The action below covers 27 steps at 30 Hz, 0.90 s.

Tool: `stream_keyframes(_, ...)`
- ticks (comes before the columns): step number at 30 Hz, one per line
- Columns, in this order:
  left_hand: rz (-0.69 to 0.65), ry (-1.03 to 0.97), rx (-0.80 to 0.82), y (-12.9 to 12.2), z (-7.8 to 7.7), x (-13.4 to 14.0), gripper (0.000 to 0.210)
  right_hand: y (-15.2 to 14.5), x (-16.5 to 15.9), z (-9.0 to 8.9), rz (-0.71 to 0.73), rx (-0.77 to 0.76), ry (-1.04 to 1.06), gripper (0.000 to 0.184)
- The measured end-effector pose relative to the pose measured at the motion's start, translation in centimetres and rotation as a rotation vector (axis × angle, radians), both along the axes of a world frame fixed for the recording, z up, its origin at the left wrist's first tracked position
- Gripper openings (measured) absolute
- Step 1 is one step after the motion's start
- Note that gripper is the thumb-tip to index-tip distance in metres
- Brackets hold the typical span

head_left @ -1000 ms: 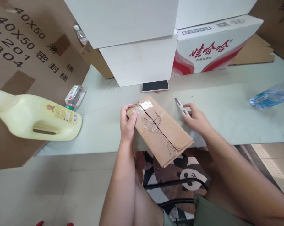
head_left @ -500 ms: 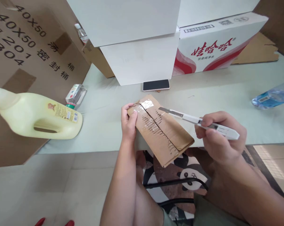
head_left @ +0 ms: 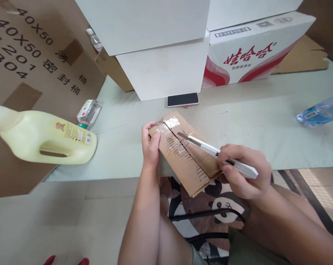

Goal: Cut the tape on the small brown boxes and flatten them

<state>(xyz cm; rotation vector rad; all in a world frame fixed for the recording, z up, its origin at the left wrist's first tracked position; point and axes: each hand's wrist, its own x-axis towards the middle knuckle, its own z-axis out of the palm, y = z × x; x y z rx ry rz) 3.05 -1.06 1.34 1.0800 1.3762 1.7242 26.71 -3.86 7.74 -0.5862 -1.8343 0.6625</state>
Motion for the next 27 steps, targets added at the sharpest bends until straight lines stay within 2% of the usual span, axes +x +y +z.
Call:
stream_keyframes(5, 0.009, 0.002, 0.000, 0.0, 0.0, 0.0, 0.037, 0.1, -0.3, 0.5, 0.049, 0.028, -0.084, 0.019)
stream_keyframes(8, 0.006, 0.006, 0.003, 0.0, -0.1, -0.1, 0.037, -0.3, 0.4, 0.0, 0.024, 0.053, 0.055, 0.013)
stream_keyframes(10, -0.005, 0.003, -0.002, -0.1, -0.1, -0.2, 0.036, -0.6, 1.0, -0.5, -0.131, 0.054, 0.211, 0.011)
stream_keyframes(12, -0.016, -0.006, -0.006, -0.1, -0.1, -0.2, 0.036, -0.4, 1.6, -0.9, -0.365, 0.001, 0.316, 0.011)
stream_keyframes(14, -0.021, -0.021, -0.001, 0.0, -0.2, -0.2, 0.038, 0.4, 2.0, -1.3, -0.535, -0.056, 0.342, 0.008)
stream_keyframes(16, -0.018, -0.036, 0.007, 0.1, -0.2, -0.2, 0.040, 1.6, 2.3, -2.0, -0.597, -0.123, 0.278, 0.006)
stream_keyframes(20, -0.007, -0.054, 0.020, 0.2, -0.2, -0.2, 0.039, 3.6, 2.6, -3.6, -0.542, -0.418, -0.007, 0.018)
stream_keyframes(23, -0.002, -0.055, 0.031, 0.1, -0.1, -0.1, 0.038, 4.2, 2.4, -4.7, -0.474, -0.569, -0.173, 0.021)
stream_keyframes(27, 0.003, -0.054, 0.027, 0.1, 0.0, -0.1, 0.036, 3.8, 1.4, -6.1, -0.359, -0.659, -0.172, 0.025)
